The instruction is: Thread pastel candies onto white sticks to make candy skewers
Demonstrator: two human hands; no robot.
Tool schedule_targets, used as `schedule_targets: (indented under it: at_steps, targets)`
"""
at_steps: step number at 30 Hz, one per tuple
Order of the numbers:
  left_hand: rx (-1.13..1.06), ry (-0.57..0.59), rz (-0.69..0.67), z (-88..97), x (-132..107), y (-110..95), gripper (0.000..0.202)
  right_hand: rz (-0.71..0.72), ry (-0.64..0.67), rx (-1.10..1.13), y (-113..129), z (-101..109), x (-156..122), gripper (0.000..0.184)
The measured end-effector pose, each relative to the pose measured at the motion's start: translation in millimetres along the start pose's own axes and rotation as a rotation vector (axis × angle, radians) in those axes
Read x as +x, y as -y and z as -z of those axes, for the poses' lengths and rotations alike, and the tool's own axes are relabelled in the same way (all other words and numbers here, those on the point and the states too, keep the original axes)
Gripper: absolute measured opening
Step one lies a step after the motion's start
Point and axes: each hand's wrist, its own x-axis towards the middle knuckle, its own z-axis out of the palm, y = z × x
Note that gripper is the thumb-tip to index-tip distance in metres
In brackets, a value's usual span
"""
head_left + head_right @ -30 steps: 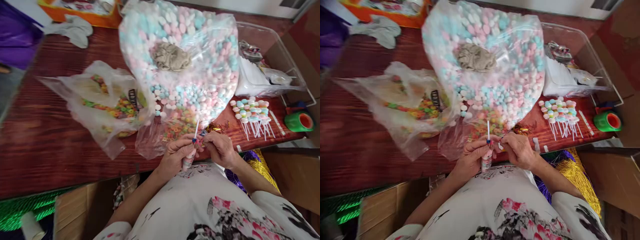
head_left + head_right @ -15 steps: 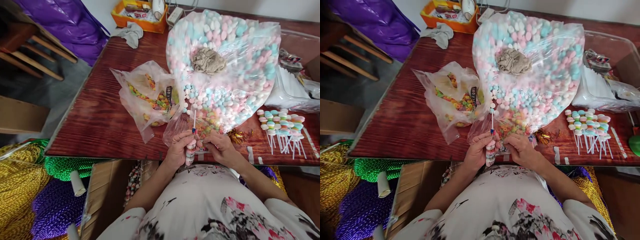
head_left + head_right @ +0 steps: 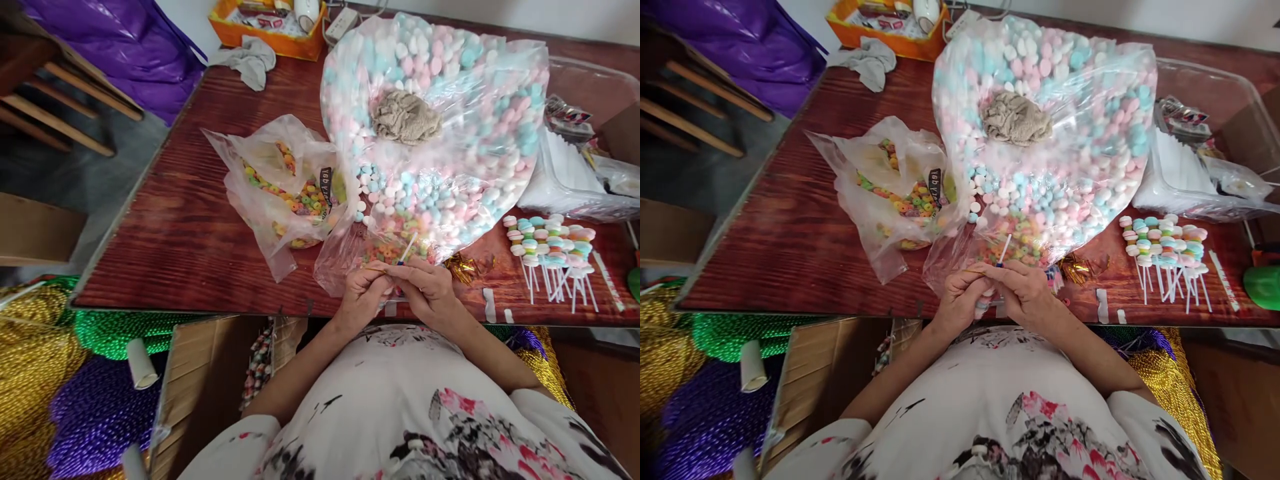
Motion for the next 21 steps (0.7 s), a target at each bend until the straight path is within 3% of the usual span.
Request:
schedule_targets:
  at_steps: [7, 11, 15, 18, 21]
  targets:
    - [-0.112, -0.009, 0.078, 5.0, -2, 13, 0.025, -0.061, -0.049, 0.060, -6, -3, -3, 0.028]
    - [-0.105, 0.001, 0.035, 5.7, 1, 11, 0.022, -0.091, -0.173, 0.076, -11, -16, -12, 0.016]
    - [-0.042, 0.003, -0.015, 8.8, 2, 7, 0.019, -0.327, -0.306, 0.278, -14, -28, -24, 0.009]
    - [0.114, 0.045, -0.144, 11.9, 3, 1, 0.020, -0.573, -0.182, 0.602, -17, -25, -22, 0.015]
    - [0.289, 0.144, -0.289, 15.3, 7, -10, 0.022, -0.653, 0.023, 0.752, -23, -9, -14, 0.021]
